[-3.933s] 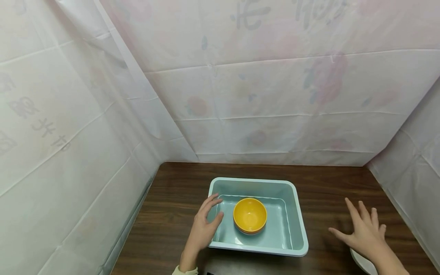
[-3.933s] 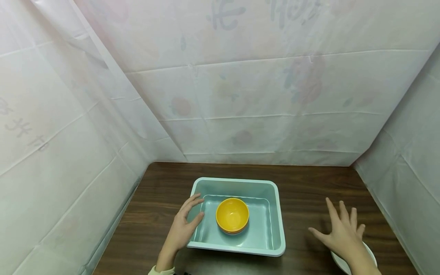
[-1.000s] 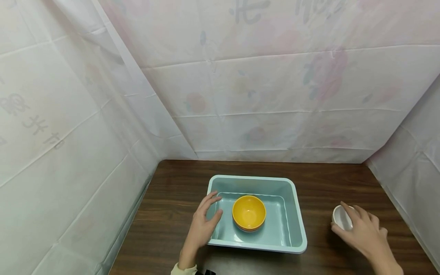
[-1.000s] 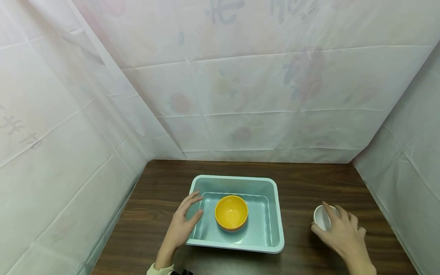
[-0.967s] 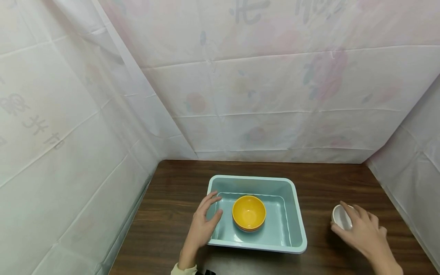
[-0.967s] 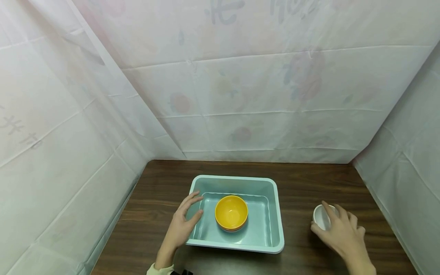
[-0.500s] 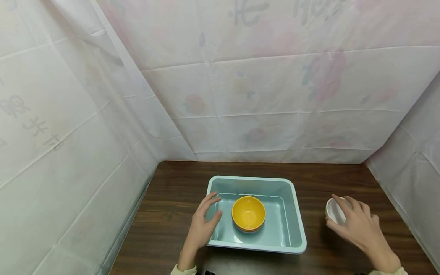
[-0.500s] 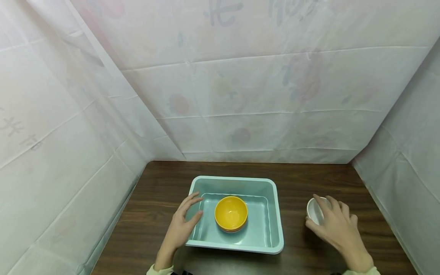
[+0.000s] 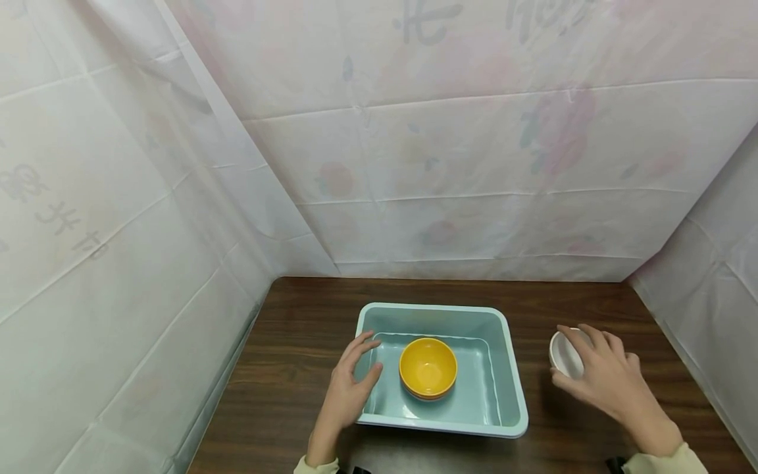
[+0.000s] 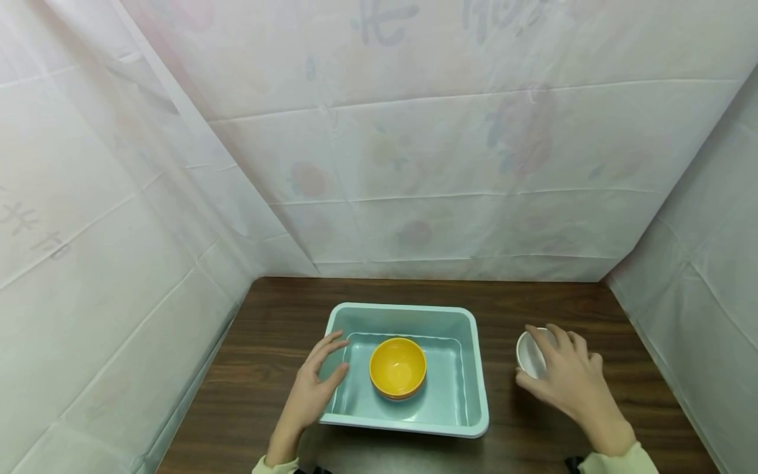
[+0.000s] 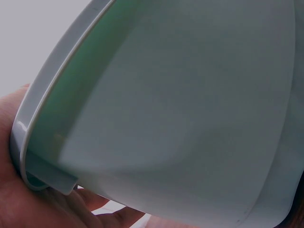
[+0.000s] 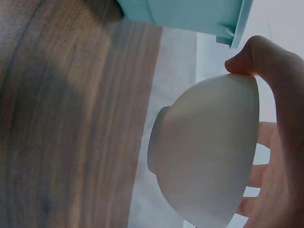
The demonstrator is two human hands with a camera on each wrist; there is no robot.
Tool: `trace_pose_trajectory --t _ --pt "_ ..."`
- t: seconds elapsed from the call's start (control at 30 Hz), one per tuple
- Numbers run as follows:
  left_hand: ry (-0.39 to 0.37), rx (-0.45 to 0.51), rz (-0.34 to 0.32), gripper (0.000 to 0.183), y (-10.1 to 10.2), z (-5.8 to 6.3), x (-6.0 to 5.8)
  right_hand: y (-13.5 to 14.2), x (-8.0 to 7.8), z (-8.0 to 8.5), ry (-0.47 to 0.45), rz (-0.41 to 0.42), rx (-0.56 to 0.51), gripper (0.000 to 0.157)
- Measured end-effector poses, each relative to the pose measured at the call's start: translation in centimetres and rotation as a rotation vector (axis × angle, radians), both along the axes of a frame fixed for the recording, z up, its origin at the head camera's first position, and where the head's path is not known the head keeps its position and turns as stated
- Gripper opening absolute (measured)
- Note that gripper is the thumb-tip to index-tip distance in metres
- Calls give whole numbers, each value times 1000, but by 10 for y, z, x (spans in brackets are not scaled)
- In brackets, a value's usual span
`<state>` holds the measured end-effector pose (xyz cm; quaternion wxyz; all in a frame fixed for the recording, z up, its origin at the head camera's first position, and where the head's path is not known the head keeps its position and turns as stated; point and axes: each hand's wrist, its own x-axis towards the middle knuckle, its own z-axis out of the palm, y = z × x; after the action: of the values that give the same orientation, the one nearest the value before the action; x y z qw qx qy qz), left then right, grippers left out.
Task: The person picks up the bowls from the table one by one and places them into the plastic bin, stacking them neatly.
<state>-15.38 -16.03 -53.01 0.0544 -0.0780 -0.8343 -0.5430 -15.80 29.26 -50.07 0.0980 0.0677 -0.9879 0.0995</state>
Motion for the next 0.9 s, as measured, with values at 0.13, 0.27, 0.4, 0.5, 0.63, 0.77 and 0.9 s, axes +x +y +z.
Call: trace_pose_trajectory --t 0.13,0.27,0.4,0.5,0.63,0.77,0.9 --pt "9 2 -2 34 0 0 0 -3 -1 6 22 13 1 80" --pt "13 -5 -1 35 0 0 -1 -5 -3 12 63 27 3 80" --pt "14 -11 -8 35 0 -1 -1 -7 -4 17 87 40 4 81" --pt "1 -7 -9 35 0 0 -1 -9 -5 21 93 50 7 83" --pt "-17 4 -3 34 0 0 -1 -12 -7 27 93 62 10 84" --pt "-8 1 3 36 0 1 -1 -17 -8 34 110 82 7 84" --pt "1 -7 9 37 1 1 0 -22 -9 40 137 108 -2 84"
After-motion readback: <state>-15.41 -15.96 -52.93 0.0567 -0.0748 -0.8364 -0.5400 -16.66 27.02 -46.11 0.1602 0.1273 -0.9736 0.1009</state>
